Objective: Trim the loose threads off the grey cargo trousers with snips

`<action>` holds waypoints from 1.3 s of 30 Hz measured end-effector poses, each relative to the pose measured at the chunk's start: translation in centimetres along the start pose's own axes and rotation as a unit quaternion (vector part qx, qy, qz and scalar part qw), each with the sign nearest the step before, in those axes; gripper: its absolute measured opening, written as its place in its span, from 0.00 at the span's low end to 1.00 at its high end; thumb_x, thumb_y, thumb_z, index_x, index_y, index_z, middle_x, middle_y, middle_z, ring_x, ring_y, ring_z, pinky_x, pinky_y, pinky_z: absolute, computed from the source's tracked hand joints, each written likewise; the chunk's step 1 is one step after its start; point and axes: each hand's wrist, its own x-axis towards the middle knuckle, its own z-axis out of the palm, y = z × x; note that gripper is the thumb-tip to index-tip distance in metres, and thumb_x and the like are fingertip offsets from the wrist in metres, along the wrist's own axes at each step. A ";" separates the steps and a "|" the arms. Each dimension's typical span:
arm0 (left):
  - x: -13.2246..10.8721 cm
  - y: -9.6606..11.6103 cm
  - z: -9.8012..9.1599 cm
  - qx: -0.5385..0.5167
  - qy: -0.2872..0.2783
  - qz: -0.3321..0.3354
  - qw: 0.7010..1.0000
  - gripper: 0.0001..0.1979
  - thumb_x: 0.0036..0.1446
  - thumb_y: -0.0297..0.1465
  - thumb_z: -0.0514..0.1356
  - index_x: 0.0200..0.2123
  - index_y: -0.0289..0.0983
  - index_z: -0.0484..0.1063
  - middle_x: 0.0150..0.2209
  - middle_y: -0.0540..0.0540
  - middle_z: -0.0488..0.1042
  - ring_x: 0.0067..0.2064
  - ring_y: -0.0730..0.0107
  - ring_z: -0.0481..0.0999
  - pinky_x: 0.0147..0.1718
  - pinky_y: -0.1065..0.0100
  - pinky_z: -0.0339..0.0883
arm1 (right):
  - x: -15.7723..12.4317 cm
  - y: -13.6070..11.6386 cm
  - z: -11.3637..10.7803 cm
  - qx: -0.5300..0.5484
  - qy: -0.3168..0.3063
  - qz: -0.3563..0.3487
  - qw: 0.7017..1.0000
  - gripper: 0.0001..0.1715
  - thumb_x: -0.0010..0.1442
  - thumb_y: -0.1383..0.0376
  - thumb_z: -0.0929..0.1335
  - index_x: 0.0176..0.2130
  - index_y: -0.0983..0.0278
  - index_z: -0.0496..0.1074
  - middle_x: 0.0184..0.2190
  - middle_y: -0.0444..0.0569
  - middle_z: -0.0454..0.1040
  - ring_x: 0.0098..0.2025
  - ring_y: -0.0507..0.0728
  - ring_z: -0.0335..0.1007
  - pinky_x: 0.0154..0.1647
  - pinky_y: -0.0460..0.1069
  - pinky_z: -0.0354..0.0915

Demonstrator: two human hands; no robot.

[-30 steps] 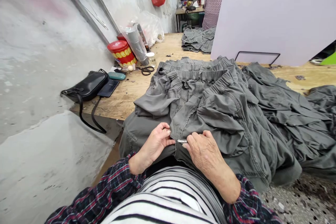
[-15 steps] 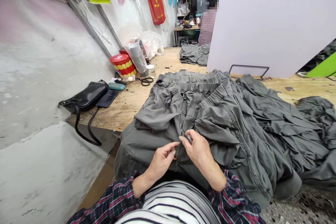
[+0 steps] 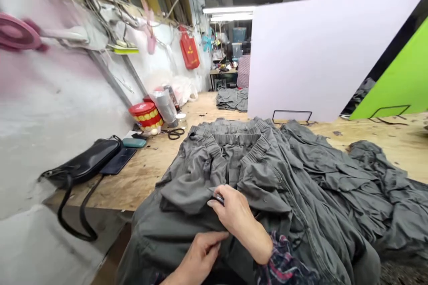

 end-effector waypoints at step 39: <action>7.6 5.5 -11.2 0.120 0.278 0.100 0.948 0.13 0.47 0.27 0.56 0.38 0.37 0.73 0.40 0.45 0.74 0.45 0.62 0.70 0.49 0.65 0.60 | -6.2 14.2 -9.6 -0.218 0.282 0.025 0.934 0.12 0.58 0.56 0.65 0.33 0.63 0.69 0.30 0.48 0.69 0.32 0.54 0.66 0.32 0.47 0.59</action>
